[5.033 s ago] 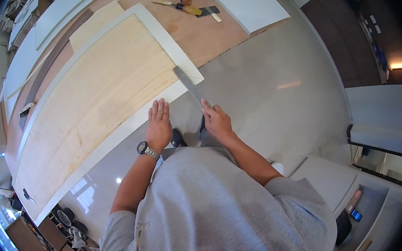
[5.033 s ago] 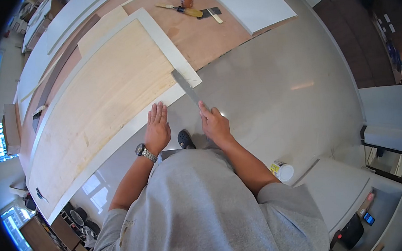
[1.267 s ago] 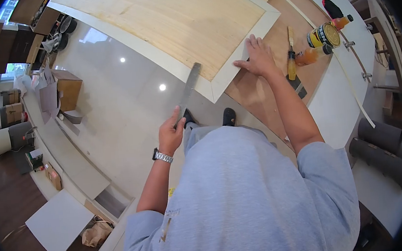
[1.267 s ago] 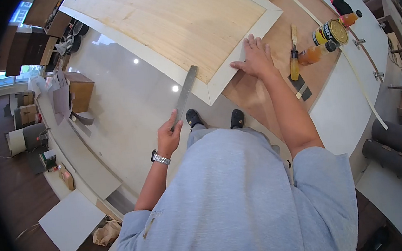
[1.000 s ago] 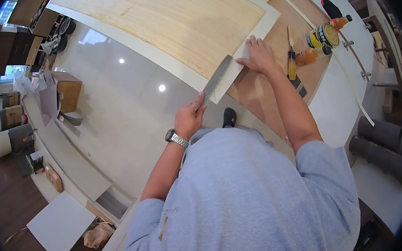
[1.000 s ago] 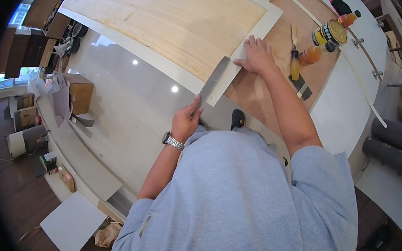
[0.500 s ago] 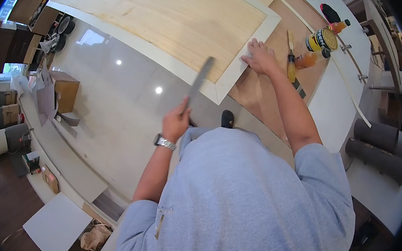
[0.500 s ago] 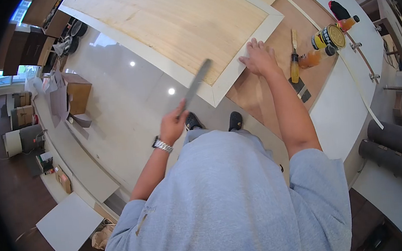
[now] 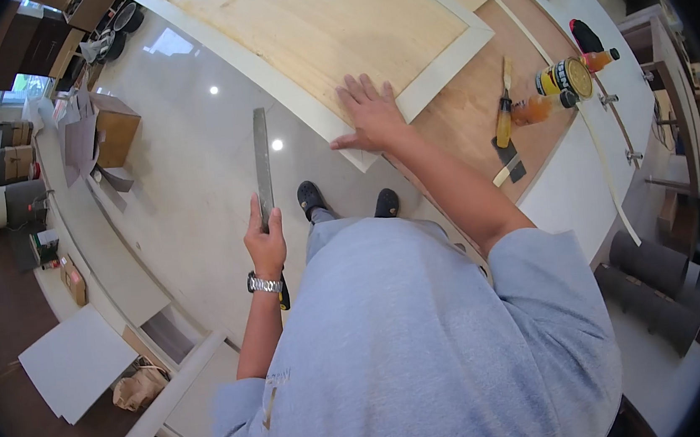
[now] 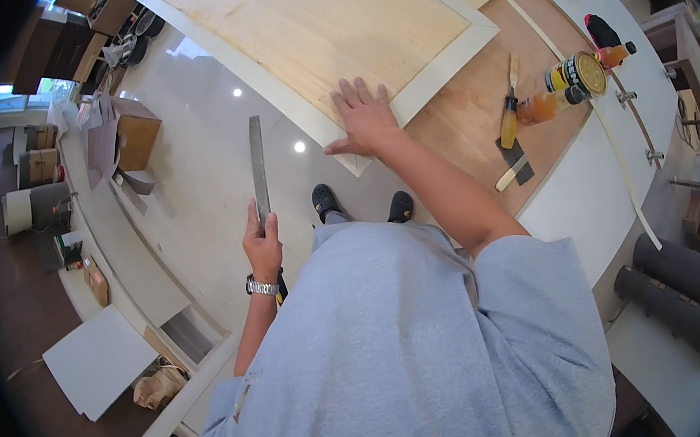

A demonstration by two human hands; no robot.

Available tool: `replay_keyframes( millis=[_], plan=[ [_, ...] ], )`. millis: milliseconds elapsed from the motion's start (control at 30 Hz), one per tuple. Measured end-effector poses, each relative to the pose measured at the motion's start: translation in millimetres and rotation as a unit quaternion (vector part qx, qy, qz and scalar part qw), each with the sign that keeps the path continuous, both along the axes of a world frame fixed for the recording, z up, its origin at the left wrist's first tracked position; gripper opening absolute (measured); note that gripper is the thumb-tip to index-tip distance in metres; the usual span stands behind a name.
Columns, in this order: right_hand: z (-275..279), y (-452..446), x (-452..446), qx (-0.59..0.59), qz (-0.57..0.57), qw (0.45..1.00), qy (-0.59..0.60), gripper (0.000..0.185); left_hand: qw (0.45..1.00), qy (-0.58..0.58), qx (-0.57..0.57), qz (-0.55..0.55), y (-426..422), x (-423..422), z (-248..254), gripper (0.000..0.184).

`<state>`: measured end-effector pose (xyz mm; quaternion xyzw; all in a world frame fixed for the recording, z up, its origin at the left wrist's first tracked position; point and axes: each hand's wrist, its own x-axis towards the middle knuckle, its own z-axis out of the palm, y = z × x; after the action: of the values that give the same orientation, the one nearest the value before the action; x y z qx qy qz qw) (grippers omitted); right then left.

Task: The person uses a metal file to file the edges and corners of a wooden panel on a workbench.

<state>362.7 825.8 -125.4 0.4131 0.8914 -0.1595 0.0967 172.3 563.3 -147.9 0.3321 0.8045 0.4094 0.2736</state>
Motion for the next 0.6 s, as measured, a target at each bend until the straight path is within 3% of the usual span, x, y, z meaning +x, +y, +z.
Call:
replay_keyframes(
  millis=[67, 400, 600],
  plan=[
    [0.2, -8.0, 15.9, -0.013, 0.008, 1.0, 0.007, 0.119, 0.999, 0.012, 0.052, -0.009, -18.7, 13.9, -19.1, 0.057],
    [5.2, -7.4, 62.0, -0.026, 0.024, 0.999, -0.008, 0.125, 0.993, 0.023, 0.033, -0.111, -11.1, 66.6, -5.8, 0.052],
    [-12.9, 50.2, 110.7, 0.035, -0.114, 0.993, -0.002, 0.102, 0.972, 0.106, -0.011, -0.211, 2.2, 65.3, -13.9, 0.05]
  ],
)
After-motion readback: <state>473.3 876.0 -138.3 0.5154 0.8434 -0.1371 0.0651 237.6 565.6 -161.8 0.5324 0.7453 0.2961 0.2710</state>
